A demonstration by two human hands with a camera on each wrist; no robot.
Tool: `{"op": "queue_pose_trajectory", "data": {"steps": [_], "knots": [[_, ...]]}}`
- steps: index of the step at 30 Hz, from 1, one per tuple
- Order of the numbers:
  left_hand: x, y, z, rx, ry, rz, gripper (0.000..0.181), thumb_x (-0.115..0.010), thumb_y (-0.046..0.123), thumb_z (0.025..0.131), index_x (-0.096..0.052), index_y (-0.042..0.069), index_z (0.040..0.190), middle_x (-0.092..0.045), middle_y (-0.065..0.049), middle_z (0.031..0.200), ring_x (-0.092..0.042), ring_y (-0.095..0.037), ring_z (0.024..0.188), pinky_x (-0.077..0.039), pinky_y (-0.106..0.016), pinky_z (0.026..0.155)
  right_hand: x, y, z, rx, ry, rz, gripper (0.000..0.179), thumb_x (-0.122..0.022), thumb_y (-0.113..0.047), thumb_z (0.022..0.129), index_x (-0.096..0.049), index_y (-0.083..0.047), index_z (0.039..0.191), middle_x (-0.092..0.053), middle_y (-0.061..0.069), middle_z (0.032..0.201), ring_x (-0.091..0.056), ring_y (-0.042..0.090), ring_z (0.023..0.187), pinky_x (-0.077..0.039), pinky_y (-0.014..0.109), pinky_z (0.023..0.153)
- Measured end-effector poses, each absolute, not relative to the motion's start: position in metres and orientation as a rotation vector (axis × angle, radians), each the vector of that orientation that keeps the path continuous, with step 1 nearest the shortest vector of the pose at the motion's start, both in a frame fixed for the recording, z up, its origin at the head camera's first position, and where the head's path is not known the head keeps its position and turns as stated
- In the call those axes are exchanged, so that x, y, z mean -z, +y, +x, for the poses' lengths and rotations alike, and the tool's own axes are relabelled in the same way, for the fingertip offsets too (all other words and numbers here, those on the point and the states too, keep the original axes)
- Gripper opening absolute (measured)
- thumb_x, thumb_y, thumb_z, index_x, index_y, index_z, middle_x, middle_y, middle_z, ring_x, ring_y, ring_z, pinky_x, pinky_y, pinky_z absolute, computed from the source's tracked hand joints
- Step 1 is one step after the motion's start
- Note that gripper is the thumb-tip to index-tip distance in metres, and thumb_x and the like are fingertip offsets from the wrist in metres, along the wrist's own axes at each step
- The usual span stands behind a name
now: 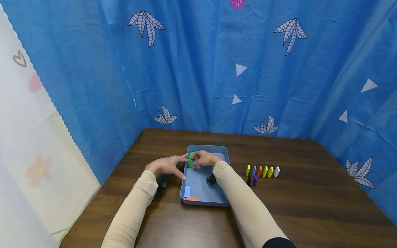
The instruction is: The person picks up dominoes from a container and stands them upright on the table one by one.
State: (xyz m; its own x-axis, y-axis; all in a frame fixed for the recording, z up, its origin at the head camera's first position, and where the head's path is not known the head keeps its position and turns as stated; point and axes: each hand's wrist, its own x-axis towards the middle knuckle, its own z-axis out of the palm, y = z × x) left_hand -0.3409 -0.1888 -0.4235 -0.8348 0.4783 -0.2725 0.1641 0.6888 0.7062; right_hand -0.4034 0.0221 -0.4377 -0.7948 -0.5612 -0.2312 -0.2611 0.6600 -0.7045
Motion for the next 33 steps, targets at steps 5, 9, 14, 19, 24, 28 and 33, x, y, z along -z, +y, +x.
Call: {"op": "queue_pose_trajectory", "data": {"steps": [5, 9, 14, 19, 24, 28, 33], "knots": [[0.422, -0.189, -0.341, -0.964, 2.458, 0.494, 0.086, -0.083, 0.03, 0.082, -0.039, 0.018, 0.155, -0.011, 0.001, 0.17, -0.012, -0.035, 0.156, -0.021, -0.062, 0.121, 0.438, 0.018, -0.403, 0.941, 2.465, -0.609, 0.045, -0.077, -0.017, 0.088, -0.06, -0.005, 0.128, -0.06, 0.007, 0.106, -0.054, 0.019, 0.091, -0.046, 0.03, 0.082], [0.419, -0.19, -0.342, -0.953, 2.467, 0.498, 0.086, -0.083, 0.031, 0.082, -0.039, 0.019, 0.155, -0.012, 0.001, 0.17, -0.013, -0.036, 0.156, -0.021, -0.064, 0.12, 0.438, 0.015, -0.404, 0.948, 2.474, -0.611, 0.041, -0.077, -0.016, 0.087, -0.061, -0.005, 0.123, -0.061, 0.005, 0.095, -0.054, 0.018, 0.084, -0.045, 0.028, 0.076], [0.419, -0.19, -0.343, -0.947, 2.466, 0.509, 0.086, -0.083, 0.03, 0.083, -0.039, 0.018, 0.155, -0.012, 0.001, 0.17, -0.013, -0.036, 0.156, -0.021, -0.064, 0.12, 0.439, 0.012, -0.405, 0.935, 2.491, -0.631, 0.035, -0.079, -0.015, 0.086, -0.063, -0.006, 0.116, -0.059, 0.002, 0.082, -0.052, 0.015, 0.074, -0.042, 0.025, 0.067], [0.42, -0.19, -0.343, -0.933, 2.475, 0.503, 0.086, -0.083, 0.031, 0.082, -0.04, 0.018, 0.155, -0.012, 0.0, 0.17, -0.014, -0.037, 0.155, -0.022, -0.064, 0.12, 0.44, 0.011, -0.404, 0.906, 2.51, -0.631, 0.031, -0.078, -0.017, 0.087, -0.065, -0.008, 0.113, -0.062, 0.003, 0.089, -0.054, 0.016, 0.079, -0.044, 0.027, 0.07], [0.42, -0.19, -0.343, -0.931, 2.475, 0.504, 0.087, -0.084, 0.033, 0.082, -0.04, 0.018, 0.155, -0.012, 0.0, 0.17, -0.014, -0.036, 0.155, -0.022, -0.064, 0.12, 0.439, 0.008, -0.403, 0.888, 2.556, -0.659, 0.03, -0.079, -0.014, 0.086, -0.064, -0.007, 0.11, -0.064, 0.005, 0.097, -0.056, 0.018, 0.085, -0.047, 0.028, 0.075], [0.42, -0.19, -0.341, -0.933, 2.473, 0.515, 0.085, -0.083, 0.031, 0.083, -0.04, 0.019, 0.155, -0.012, 0.0, 0.17, -0.015, -0.035, 0.155, -0.023, -0.062, 0.12, 0.438, 0.005, -0.402, 0.888, 2.594, -0.7, 0.029, -0.079, -0.009, 0.084, -0.064, -0.007, 0.109, -0.064, 0.006, 0.096, -0.056, 0.017, 0.082, -0.048, 0.027, 0.072], [0.421, -0.189, -0.341, -0.935, 2.471, 0.517, 0.084, -0.083, 0.029, 0.083, -0.04, 0.02, 0.155, -0.012, 0.002, 0.17, -0.016, -0.033, 0.155, -0.023, -0.06, 0.121, 0.438, 0.004, -0.401, 0.921, 2.574, -0.727, 0.021, -0.077, -0.005, 0.085, -0.065, -0.008, 0.102, -0.065, 0.005, 0.089, -0.054, 0.016, 0.076, -0.046, 0.026, 0.066]]}}
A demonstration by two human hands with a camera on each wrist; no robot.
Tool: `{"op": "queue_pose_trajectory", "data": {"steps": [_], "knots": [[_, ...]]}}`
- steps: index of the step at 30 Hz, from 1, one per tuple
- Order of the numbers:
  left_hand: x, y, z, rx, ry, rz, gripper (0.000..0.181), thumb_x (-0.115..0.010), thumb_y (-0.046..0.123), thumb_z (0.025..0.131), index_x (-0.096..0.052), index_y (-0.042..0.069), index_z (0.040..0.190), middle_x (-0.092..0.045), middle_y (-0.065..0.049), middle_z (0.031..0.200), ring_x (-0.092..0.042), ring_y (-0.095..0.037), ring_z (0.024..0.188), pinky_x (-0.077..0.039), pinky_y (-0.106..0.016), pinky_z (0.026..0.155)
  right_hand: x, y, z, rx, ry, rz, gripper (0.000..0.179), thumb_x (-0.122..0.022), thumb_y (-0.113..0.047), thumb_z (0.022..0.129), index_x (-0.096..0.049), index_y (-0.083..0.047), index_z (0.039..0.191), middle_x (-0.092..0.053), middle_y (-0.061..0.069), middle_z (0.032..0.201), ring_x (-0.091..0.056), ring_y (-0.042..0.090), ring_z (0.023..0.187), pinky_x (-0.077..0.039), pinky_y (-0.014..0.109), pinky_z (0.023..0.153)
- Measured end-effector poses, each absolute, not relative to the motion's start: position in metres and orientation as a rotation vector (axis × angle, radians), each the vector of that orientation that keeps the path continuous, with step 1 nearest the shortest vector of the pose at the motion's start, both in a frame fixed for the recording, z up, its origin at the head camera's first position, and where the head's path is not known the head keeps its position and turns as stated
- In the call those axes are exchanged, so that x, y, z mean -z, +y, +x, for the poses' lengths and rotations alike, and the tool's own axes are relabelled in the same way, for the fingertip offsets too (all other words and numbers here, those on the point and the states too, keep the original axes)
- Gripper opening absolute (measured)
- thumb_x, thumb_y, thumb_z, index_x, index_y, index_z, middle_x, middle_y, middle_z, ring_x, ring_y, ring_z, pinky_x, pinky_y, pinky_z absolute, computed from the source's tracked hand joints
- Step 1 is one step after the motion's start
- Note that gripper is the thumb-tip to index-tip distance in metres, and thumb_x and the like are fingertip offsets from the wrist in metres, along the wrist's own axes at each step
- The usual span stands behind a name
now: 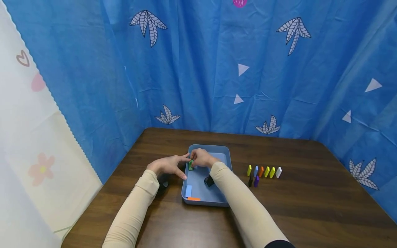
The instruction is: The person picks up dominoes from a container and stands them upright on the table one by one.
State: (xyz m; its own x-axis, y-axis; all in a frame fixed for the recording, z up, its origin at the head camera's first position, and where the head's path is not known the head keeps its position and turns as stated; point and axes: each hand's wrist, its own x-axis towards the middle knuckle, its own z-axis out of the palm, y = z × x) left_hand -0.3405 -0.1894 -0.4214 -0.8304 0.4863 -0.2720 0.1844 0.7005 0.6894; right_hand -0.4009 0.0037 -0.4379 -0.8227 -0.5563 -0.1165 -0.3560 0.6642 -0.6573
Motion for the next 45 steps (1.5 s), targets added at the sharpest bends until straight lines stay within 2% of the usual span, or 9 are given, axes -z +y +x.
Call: {"op": "queue_pose_trajectory", "data": {"steps": [4, 11, 19, 25, 32, 36, 43, 45], "knots": [[0.423, -0.189, -0.342, -0.944, 2.463, 0.52, 0.084, -0.083, 0.029, 0.083, -0.04, 0.02, 0.155, -0.012, 0.001, 0.17, -0.015, -0.033, 0.155, -0.024, -0.06, 0.121, 0.44, 0.007, -0.401, 0.98, 2.544, -0.731, 0.017, -0.076, -0.004, 0.085, -0.066, -0.007, 0.099, -0.065, 0.005, 0.085, -0.055, 0.016, 0.073, -0.046, 0.025, 0.062], [0.423, -0.189, -0.342, -0.949, 2.453, 0.535, 0.084, -0.083, 0.028, 0.083, -0.04, 0.018, 0.155, -0.012, 0.0, 0.17, -0.015, -0.033, 0.156, -0.025, -0.06, 0.121, 0.437, 0.018, -0.402, 1.038, 2.473, -0.741, 0.021, -0.073, -0.006, 0.089, -0.07, -0.006, 0.109, -0.067, 0.003, 0.078, -0.06, 0.016, 0.067, -0.047, 0.024, 0.062], [0.421, -0.189, -0.341, -0.932, 2.457, 0.542, 0.086, -0.082, 0.03, 0.084, -0.038, 0.017, 0.156, -0.011, 0.0, 0.17, -0.014, -0.032, 0.156, -0.023, -0.058, 0.122, 0.424, 0.029, -0.4, 0.959, 2.512, -0.777, 0.013, -0.076, -0.014, 0.089, -0.069, -0.008, 0.099, -0.069, 0.005, 0.071, -0.066, 0.022, 0.067, -0.045, 0.025, 0.06], [0.422, -0.19, -0.342, -0.926, 2.46, 0.542, 0.086, -0.083, 0.03, 0.083, -0.038, 0.016, 0.156, -0.01, 0.0, 0.17, -0.014, -0.033, 0.156, -0.025, -0.059, 0.121, 0.41, 0.04, -0.397, 0.952, 2.544, -0.798, 0.014, -0.076, -0.018, 0.089, -0.067, -0.008, 0.092, -0.069, 0.006, 0.075, -0.068, 0.03, 0.076, -0.049, 0.026, 0.064], [0.419, -0.19, -0.344, -0.907, 2.471, 0.522, 0.086, -0.082, 0.032, 0.083, -0.038, 0.018, 0.156, -0.009, 0.0, 0.171, -0.015, -0.033, 0.156, -0.024, -0.061, 0.121, 0.389, 0.052, -0.392, 1.07, 2.567, -0.795, 0.019, -0.078, -0.016, 0.088, -0.062, -0.007, 0.088, -0.074, 0.007, 0.085, -0.069, 0.039, 0.095, -0.054, 0.033, 0.077], [0.42, -0.189, -0.344, -0.912, 2.463, 0.508, 0.086, -0.082, 0.031, 0.083, -0.038, 0.019, 0.156, -0.009, 0.001, 0.171, -0.015, -0.034, 0.156, -0.023, -0.061, 0.121, 0.381, 0.058, -0.388, 1.105, 2.577, -0.796, 0.018, -0.077, -0.017, 0.089, -0.062, -0.007, 0.092, -0.075, 0.008, 0.085, -0.071, 0.038, 0.093, -0.055, 0.037, 0.082], [0.421, -0.19, -0.344, -0.922, 2.458, 0.493, 0.087, -0.083, 0.032, 0.083, -0.038, 0.019, 0.156, -0.009, 0.001, 0.171, -0.013, -0.035, 0.156, -0.022, -0.062, 0.121, 0.368, 0.07, -0.379, 1.097, 2.62, -0.842, 0.02, -0.076, -0.021, 0.09, -0.068, -0.006, 0.101, -0.075, 0.003, 0.085, -0.07, 0.016, 0.077, -0.057, 0.037, 0.082], [0.42, -0.19, -0.344, -0.925, 2.458, 0.489, 0.087, -0.083, 0.032, 0.082, -0.038, 0.018, 0.156, -0.008, 0.001, 0.171, -0.013, -0.035, 0.156, -0.021, -0.062, 0.121, 0.364, 0.073, -0.375, 1.109, 2.626, -0.845, 0.024, -0.076, -0.023, 0.09, -0.069, -0.005, 0.105, -0.076, 0.005, 0.087, -0.07, 0.015, 0.077, -0.058, 0.04, 0.084]]}}
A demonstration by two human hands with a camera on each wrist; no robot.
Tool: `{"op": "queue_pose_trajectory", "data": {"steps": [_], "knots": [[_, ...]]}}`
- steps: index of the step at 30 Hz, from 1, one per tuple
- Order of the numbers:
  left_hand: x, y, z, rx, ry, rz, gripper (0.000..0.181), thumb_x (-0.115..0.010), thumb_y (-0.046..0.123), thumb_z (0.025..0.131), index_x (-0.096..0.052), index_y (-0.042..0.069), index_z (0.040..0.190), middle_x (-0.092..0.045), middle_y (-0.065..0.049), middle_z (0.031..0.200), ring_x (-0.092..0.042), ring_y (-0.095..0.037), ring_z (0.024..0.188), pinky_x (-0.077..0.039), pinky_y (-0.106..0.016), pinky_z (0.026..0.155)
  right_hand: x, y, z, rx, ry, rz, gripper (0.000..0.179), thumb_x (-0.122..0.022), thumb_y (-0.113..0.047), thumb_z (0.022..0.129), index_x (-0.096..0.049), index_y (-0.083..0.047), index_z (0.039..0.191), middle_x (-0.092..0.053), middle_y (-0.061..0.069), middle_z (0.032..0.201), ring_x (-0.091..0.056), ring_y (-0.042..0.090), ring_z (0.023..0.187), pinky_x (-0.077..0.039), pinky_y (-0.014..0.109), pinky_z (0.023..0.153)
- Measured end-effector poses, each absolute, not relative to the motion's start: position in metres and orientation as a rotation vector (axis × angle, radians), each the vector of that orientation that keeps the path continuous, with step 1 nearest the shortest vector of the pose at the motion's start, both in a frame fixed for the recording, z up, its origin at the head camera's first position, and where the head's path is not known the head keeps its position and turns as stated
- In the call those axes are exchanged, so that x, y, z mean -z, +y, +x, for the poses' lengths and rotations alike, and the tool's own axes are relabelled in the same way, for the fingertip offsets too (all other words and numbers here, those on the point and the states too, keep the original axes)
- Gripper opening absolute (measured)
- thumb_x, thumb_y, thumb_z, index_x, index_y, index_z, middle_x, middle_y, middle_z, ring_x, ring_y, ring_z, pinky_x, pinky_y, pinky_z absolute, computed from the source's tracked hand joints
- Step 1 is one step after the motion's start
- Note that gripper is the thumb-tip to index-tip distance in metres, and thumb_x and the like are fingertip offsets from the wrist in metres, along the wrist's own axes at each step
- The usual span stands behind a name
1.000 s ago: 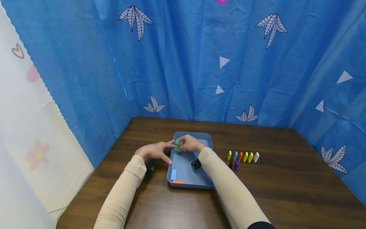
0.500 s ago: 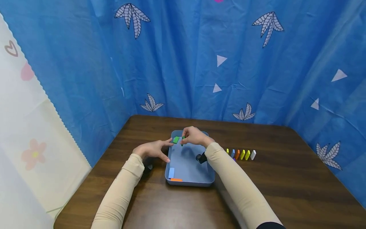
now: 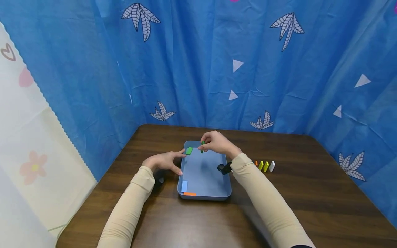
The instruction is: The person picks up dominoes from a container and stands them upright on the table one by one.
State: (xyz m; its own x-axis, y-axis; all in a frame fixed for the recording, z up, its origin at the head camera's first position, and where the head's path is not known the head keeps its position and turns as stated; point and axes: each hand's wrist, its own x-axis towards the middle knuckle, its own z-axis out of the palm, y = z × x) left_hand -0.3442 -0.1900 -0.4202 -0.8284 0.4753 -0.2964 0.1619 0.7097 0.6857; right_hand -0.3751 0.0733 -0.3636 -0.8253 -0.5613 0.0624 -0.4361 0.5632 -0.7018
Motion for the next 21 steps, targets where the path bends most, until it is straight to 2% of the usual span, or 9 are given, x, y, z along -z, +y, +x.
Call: {"op": "queue_pose_trajectory", "data": {"steps": [5, 10, 13, 17, 21], "knots": [[0.421, -0.19, -0.345, -0.935, 2.448, 0.491, 0.088, -0.083, 0.031, 0.083, -0.036, 0.018, 0.156, -0.008, 0.0, 0.171, -0.012, -0.035, 0.156, -0.021, -0.062, 0.121, 0.358, 0.085, -0.365, 1.125, 2.641, -0.832, 0.03, -0.073, -0.025, 0.093, -0.07, -0.006, 0.115, -0.075, 0.013, 0.093, -0.07, 0.016, 0.08, -0.058, 0.041, 0.086], [0.422, -0.191, -0.345, -0.961, 2.427, 0.527, 0.088, -0.083, 0.026, 0.084, -0.035, 0.014, 0.157, -0.006, -0.003, 0.171, -0.01, -0.036, 0.156, -0.022, -0.059, 0.122, 0.355, 0.1, -0.355, 1.132, 2.646, -0.834, 0.033, -0.07, -0.026, 0.095, -0.069, -0.008, 0.123, -0.073, 0.007, 0.09, -0.069, 0.021, 0.086, -0.057, 0.037, 0.082], [0.423, -0.191, -0.345, -0.961, 2.431, 0.534, 0.088, -0.083, 0.025, 0.083, -0.036, 0.014, 0.156, -0.006, -0.004, 0.171, -0.011, -0.036, 0.156, -0.023, -0.059, 0.122, 0.353, 0.111, -0.35, 1.16, 2.642, -0.848, 0.035, -0.069, -0.026, 0.096, -0.068, -0.008, 0.126, -0.073, 0.005, 0.094, -0.069, 0.023, 0.091, -0.057, 0.036, 0.083], [0.423, -0.191, -0.345, -0.952, 2.438, 0.545, 0.088, -0.083, 0.026, 0.083, -0.036, 0.014, 0.157, -0.006, -0.003, 0.171, -0.011, -0.036, 0.156, -0.023, -0.059, 0.122, 0.351, 0.128, -0.343, 1.229, 2.636, -0.839, 0.038, -0.07, -0.024, 0.095, -0.066, -0.007, 0.129, -0.073, 0.008, 0.1, -0.067, 0.026, 0.093, -0.058, 0.039, 0.084], [0.422, -0.192, -0.345, -0.94, 2.452, 0.553, 0.088, -0.083, 0.028, 0.083, -0.036, 0.015, 0.157, -0.007, -0.003, 0.171, -0.011, -0.035, 0.156, -0.023, -0.058, 0.122, 0.35, 0.145, -0.336, 1.306, 2.633, -0.809, 0.035, -0.072, -0.022, 0.094, -0.065, -0.005, 0.124, -0.07, 0.009, 0.097, -0.064, 0.031, 0.092, -0.057, 0.038, 0.081]]}}
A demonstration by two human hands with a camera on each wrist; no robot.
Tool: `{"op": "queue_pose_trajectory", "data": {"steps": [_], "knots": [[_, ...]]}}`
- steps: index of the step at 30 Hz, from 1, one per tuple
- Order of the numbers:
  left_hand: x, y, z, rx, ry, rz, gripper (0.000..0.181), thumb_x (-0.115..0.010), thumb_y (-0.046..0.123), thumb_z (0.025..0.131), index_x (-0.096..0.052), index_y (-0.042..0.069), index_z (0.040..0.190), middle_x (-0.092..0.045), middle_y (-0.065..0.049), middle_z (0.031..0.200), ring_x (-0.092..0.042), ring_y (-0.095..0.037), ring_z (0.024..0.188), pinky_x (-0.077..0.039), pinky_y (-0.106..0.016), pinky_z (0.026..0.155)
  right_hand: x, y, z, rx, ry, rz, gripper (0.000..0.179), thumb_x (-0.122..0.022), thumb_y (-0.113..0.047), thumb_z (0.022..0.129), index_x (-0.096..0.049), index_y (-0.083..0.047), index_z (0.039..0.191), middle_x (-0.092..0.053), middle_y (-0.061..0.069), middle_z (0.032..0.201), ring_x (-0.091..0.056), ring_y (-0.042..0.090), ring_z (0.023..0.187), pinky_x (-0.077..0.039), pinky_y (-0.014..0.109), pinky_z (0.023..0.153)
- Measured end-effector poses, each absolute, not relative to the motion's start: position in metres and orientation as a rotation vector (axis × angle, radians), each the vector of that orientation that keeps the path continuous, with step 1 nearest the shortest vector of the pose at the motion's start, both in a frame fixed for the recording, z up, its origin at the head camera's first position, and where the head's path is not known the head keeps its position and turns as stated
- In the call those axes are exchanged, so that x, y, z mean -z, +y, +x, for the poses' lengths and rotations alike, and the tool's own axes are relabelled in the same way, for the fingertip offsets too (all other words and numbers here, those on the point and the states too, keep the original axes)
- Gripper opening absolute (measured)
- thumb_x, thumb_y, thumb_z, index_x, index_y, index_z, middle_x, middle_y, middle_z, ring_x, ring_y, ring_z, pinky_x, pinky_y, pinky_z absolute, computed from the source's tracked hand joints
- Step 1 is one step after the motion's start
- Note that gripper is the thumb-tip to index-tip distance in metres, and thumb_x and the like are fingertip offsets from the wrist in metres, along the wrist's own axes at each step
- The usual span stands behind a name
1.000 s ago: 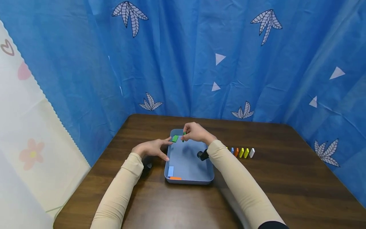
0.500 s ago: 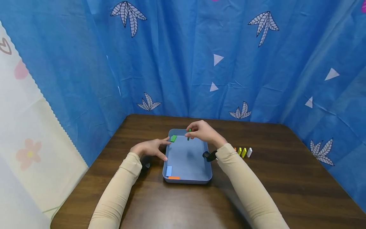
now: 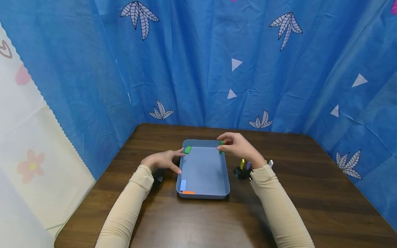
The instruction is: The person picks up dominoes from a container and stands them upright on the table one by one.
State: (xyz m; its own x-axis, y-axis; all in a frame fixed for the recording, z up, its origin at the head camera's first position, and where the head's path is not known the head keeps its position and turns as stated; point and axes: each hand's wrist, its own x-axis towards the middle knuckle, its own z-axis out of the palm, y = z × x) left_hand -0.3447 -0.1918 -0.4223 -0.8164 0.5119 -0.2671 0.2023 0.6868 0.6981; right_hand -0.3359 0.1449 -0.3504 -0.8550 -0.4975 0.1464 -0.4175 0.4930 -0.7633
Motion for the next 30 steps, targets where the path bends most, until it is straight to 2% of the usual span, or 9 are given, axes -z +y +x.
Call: {"op": "queue_pose_trajectory", "data": {"steps": [6, 11, 14, 18, 21, 26, 30], "knots": [[0.423, -0.192, -0.344, -0.935, 2.444, 0.552, 0.088, -0.082, 0.028, 0.084, -0.035, 0.015, 0.157, -0.007, -0.002, 0.171, -0.011, -0.035, 0.156, -0.023, -0.058, 0.122, 0.358, 0.173, -0.329, 1.39, 2.603, -0.773, 0.024, -0.071, -0.018, 0.094, -0.059, -0.001, 0.108, -0.067, 0.014, 0.094, -0.066, 0.027, 0.085, -0.054, 0.029, 0.07], [0.421, -0.191, -0.344, -0.948, 2.438, 0.543, 0.088, -0.082, 0.028, 0.084, -0.035, 0.015, 0.157, -0.006, -0.002, 0.171, -0.011, -0.035, 0.156, -0.023, -0.059, 0.122, 0.365, 0.198, -0.325, 1.375, 2.617, -0.742, 0.023, -0.071, -0.015, 0.094, -0.058, 0.0, 0.107, -0.068, 0.015, 0.096, -0.065, 0.022, 0.085, -0.056, 0.035, 0.074], [0.421, -0.191, -0.344, -0.945, 2.444, 0.544, 0.088, -0.083, 0.027, 0.083, -0.035, 0.015, 0.157, -0.006, -0.003, 0.171, -0.011, -0.035, 0.156, -0.024, -0.059, 0.122, 0.369, 0.21, -0.322, 1.341, 2.636, -0.714, 0.02, -0.071, -0.013, 0.093, -0.059, -0.002, 0.104, -0.069, 0.013, 0.094, -0.066, 0.025, 0.086, -0.058, 0.038, 0.076], [0.421, -0.19, -0.345, -0.946, 2.452, 0.538, 0.088, -0.083, 0.027, 0.083, -0.036, 0.015, 0.157, -0.006, -0.002, 0.171, -0.011, -0.035, 0.156, -0.023, -0.059, 0.122, 0.373, 0.225, -0.319, 1.3, 2.639, -0.68, 0.018, -0.071, -0.011, 0.093, -0.059, -0.001, 0.102, -0.07, 0.013, 0.093, -0.066, 0.027, 0.086, -0.057, 0.033, 0.072], [0.421, -0.189, -0.345, -0.947, 2.449, 0.533, 0.088, -0.083, 0.028, 0.083, -0.036, 0.016, 0.157, -0.006, -0.002, 0.171, -0.011, -0.036, 0.156, -0.023, -0.06, 0.122, 0.375, 0.233, -0.317, 1.262, 2.654, -0.668, 0.017, -0.07, -0.01, 0.094, -0.058, 0.0, 0.101, -0.069, 0.013, 0.092, -0.065, 0.025, 0.083, -0.056, 0.03, 0.07], [0.421, -0.19, -0.344, -0.937, 2.451, 0.531, 0.088, -0.083, 0.027, 0.083, -0.036, 0.016, 0.157, -0.006, -0.002, 0.171, -0.01, -0.036, 0.156, -0.023, -0.06, 0.121, 0.377, 0.245, -0.316, 1.195, 2.673, -0.658, 0.016, -0.069, -0.008, 0.093, -0.057, 0.001, 0.098, -0.065, 0.011, 0.087, -0.061, 0.018, 0.076, -0.054, 0.03, 0.067], [0.422, -0.189, -0.344, -0.938, 2.457, 0.527, 0.088, -0.084, 0.027, 0.082, -0.036, 0.017, 0.156, -0.007, -0.001, 0.171, -0.011, -0.035, 0.156, -0.024, -0.058, 0.122, 0.382, 0.255, -0.316, 1.195, 2.653, -0.637, 0.016, -0.07, -0.006, 0.092, -0.057, 0.002, 0.096, -0.065, 0.011, 0.085, -0.059, 0.018, 0.074, -0.052, 0.03, 0.064]]}}
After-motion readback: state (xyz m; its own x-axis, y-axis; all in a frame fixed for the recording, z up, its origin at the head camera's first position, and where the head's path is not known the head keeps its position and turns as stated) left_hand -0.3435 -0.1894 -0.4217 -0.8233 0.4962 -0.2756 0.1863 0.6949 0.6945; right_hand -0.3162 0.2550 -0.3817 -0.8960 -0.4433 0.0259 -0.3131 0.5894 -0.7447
